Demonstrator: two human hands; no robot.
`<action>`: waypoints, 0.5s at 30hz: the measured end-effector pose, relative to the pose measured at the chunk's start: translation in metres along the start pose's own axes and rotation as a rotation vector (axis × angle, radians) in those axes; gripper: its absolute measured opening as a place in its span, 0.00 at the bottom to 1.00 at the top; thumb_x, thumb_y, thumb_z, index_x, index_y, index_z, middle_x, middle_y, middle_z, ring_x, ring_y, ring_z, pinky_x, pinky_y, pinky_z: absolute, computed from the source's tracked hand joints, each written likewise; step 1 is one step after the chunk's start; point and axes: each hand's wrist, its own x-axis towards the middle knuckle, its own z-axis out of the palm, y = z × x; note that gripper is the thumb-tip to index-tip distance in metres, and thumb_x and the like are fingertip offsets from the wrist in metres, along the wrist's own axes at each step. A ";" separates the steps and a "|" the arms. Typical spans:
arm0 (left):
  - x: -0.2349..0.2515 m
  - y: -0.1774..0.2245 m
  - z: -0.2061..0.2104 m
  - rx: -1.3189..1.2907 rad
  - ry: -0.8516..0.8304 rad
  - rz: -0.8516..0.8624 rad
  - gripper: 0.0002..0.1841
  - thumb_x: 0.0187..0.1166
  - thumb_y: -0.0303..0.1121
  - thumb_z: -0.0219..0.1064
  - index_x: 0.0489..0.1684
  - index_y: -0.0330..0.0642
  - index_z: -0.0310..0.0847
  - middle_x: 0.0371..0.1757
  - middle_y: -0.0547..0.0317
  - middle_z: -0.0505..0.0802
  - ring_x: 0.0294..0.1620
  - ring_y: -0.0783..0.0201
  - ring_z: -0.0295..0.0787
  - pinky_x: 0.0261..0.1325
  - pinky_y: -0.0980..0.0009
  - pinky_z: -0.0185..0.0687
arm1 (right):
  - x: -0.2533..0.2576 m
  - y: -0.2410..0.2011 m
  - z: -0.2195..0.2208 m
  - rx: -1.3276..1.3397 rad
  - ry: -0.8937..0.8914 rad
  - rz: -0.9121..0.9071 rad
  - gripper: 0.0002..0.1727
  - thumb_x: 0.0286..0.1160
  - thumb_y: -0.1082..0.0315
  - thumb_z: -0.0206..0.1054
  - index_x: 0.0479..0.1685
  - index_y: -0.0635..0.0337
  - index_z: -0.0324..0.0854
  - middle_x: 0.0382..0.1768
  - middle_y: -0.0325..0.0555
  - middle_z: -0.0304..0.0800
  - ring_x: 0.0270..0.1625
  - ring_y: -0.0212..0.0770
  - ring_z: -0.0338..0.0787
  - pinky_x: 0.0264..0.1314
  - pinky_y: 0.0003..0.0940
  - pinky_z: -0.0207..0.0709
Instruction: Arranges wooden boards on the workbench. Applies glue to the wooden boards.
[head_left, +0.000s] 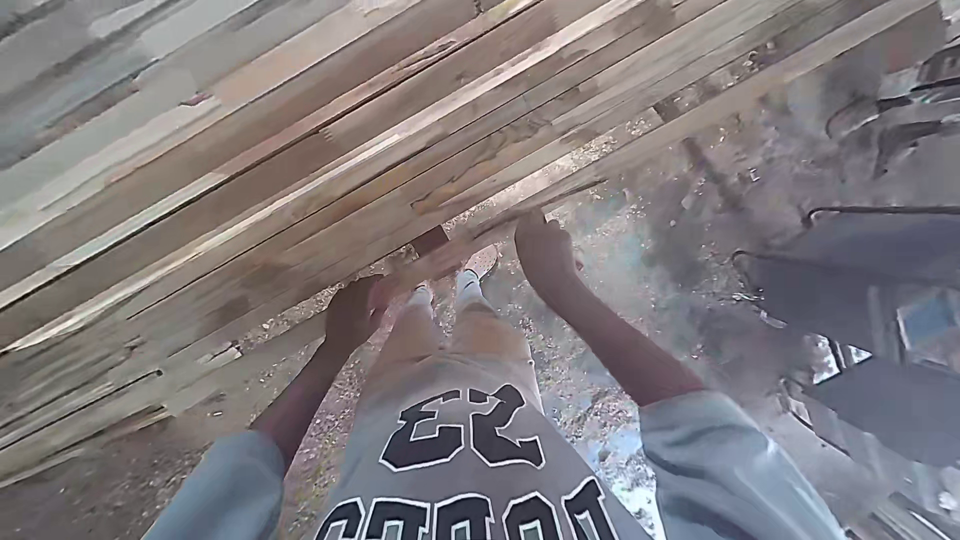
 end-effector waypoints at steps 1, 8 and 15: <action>0.001 0.001 0.000 0.001 -0.008 -0.008 0.31 0.81 0.49 0.63 0.79 0.38 0.74 0.68 0.37 0.88 0.68 0.35 0.86 0.68 0.36 0.78 | 0.011 0.023 -0.008 0.032 -0.035 -0.009 0.15 0.81 0.76 0.59 0.63 0.69 0.78 0.57 0.69 0.84 0.51 0.71 0.90 0.43 0.66 0.83; 0.007 0.017 0.011 0.011 0.040 -0.026 0.32 0.82 0.55 0.59 0.77 0.41 0.76 0.68 0.41 0.89 0.67 0.38 0.87 0.68 0.38 0.79 | 0.008 0.043 -0.008 0.162 -0.005 0.152 0.18 0.89 0.68 0.54 0.70 0.67 0.74 0.54 0.71 0.87 0.53 0.72 0.90 0.49 0.68 0.82; -0.006 0.014 0.010 -0.050 -0.032 -0.068 0.33 0.82 0.56 0.63 0.81 0.44 0.74 0.74 0.44 0.87 0.74 0.40 0.83 0.76 0.40 0.75 | 0.051 0.145 -0.038 0.172 -0.013 0.256 0.15 0.78 0.66 0.66 0.57 0.66 0.85 0.55 0.72 0.89 0.59 0.74 0.88 0.52 0.77 0.78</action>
